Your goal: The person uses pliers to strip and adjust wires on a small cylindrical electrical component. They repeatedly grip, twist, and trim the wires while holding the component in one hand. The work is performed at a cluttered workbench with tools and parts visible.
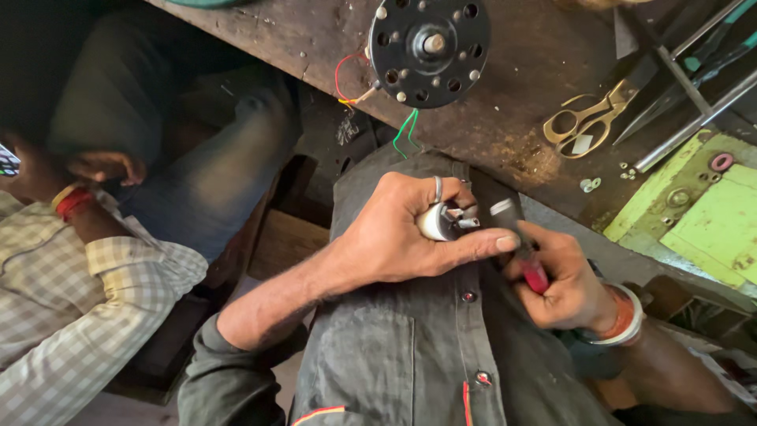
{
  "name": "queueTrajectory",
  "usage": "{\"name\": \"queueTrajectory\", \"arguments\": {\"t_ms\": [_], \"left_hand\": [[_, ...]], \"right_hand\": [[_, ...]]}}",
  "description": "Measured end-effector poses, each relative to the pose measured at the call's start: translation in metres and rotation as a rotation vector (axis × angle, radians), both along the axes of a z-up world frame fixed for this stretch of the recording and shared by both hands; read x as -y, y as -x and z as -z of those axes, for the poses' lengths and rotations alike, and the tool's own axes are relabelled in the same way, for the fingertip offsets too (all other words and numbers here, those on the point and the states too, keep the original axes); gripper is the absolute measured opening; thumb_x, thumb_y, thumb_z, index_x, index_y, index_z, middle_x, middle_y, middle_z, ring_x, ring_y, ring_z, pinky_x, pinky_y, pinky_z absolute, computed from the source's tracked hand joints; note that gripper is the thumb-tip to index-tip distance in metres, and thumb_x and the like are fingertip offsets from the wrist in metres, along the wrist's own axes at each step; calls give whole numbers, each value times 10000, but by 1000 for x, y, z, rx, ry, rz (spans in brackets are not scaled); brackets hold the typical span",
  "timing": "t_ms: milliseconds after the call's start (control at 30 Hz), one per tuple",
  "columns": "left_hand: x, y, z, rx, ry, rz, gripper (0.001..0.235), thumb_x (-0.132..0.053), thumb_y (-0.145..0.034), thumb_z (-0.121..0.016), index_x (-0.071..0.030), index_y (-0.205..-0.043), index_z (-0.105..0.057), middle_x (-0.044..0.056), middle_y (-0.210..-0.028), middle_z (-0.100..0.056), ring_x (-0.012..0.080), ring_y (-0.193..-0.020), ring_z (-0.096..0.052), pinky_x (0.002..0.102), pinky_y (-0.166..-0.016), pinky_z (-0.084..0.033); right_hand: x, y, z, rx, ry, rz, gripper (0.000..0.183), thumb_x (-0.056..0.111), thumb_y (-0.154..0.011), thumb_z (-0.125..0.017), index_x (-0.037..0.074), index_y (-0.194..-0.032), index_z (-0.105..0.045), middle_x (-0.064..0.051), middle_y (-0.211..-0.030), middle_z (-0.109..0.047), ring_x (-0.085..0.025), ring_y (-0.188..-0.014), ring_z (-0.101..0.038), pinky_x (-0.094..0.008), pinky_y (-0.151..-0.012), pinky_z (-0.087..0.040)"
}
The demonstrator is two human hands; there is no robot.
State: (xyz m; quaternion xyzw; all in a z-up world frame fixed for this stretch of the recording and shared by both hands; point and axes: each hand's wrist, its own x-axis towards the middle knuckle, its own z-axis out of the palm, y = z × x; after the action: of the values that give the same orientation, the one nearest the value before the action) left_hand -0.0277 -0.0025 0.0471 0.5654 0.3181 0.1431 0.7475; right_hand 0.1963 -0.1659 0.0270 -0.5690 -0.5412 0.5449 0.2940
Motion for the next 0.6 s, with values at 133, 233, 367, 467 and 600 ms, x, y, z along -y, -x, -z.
{"name": "queueTrajectory", "arguments": {"t_ms": [133,233,367,467,600], "left_hand": [[-4,3,2,15,-62,11,421,-377,-806,-926,-65,-839,-645,-27,-704,-589,13,-690,-497,240,-576,-469],[-8,9,1,66,-142,43,484,-406,-730,-946,-60,-906,-656,-23,-735,-622,15,-708,-550,234,-608,-502],[-6,8,3,107,-261,44,533,-413,-719,-957,-47,-976,-667,28,-787,-665,90,-717,-654,259,-640,-539],[-10,5,5,173,-387,39,528,-399,-777,-952,-39,-1033,-664,65,-846,-692,167,-727,-719,276,-652,-558],[-8,6,5,122,-438,77,492,-401,-770,-952,-47,-944,-657,79,-763,-668,222,-662,-688,324,-614,-531]], "right_hand": [[-5,5,-11,6,-159,123,189,-70,-682,-600,17,-805,-715,-96,-1031,-650,-158,-779,-630,-294,-741,-534],[-15,8,-27,206,-198,167,294,-53,-693,-578,-48,-957,-707,-181,-1239,-552,-246,-988,-619,-354,-878,-514],[-27,15,-33,512,-315,53,185,-42,-704,-685,-77,-884,-662,-206,-1269,-563,-319,-1029,-606,-402,-885,-521],[-32,15,-36,600,-391,-3,258,-24,-657,-717,-74,-910,-720,-193,-1226,-573,-371,-1022,-605,-428,-864,-511],[-28,11,-35,645,-438,-1,186,-28,-663,-728,-56,-845,-702,-170,-1164,-592,-357,-968,-623,-426,-810,-523]]}}
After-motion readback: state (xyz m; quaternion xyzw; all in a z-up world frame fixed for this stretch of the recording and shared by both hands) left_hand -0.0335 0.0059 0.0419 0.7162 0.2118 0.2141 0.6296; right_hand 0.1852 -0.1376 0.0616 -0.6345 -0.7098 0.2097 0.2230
